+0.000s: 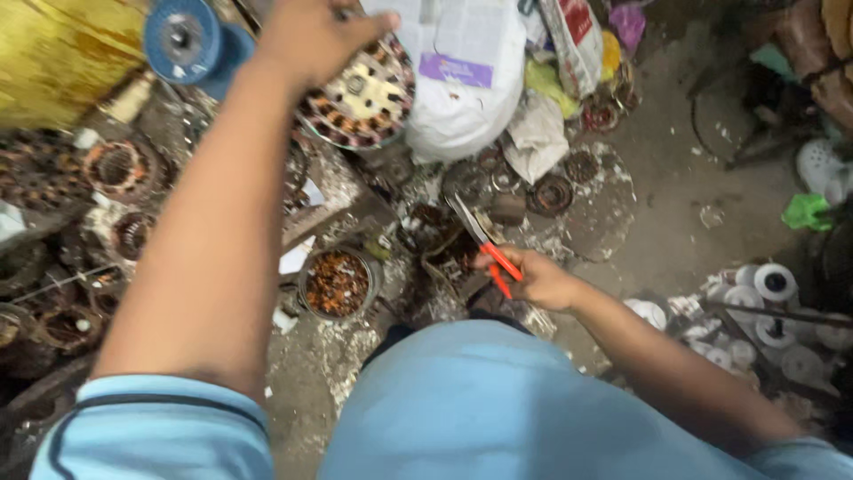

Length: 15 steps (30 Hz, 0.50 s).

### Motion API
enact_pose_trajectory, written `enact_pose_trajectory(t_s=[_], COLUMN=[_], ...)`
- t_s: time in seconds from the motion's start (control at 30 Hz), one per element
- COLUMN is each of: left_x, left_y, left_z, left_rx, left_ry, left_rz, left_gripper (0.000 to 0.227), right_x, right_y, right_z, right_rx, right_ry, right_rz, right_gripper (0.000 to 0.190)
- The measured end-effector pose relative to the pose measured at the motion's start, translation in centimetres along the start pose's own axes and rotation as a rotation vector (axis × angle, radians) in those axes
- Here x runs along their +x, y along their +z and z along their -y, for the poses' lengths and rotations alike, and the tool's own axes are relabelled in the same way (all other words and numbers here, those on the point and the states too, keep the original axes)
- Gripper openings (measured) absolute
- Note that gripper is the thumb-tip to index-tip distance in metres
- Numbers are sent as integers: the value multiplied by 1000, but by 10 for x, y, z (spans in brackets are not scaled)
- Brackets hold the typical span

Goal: The person uses red-handled pliers to cut and trim copper wires protruding from a cylindrical metal component. The person repeatedly rotates the component and snips the wires, dropping the cut pieces into a container below.

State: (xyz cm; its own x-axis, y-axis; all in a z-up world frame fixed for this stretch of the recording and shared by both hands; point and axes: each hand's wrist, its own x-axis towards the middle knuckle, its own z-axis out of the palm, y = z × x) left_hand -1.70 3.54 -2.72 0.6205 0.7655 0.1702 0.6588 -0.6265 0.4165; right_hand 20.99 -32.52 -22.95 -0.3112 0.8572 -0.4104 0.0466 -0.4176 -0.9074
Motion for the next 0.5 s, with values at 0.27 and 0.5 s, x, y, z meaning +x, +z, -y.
enact_pose_trajectory(t_s=[0.27, 0.5], left_x=[-6, -10], left_y=[-12, -13], left_z=[-29, -36], left_rx=[-4, -49], left_ry=[-159, -162], left_rz=[78, 78], left_gripper=[60, 55], right_x=[26, 20], right_y=[44, 47], right_z=[142, 167], right_rx=[222, 239], right_ry=[-248, -77], right_rz=[23, -89], right_gripper=[75, 71])
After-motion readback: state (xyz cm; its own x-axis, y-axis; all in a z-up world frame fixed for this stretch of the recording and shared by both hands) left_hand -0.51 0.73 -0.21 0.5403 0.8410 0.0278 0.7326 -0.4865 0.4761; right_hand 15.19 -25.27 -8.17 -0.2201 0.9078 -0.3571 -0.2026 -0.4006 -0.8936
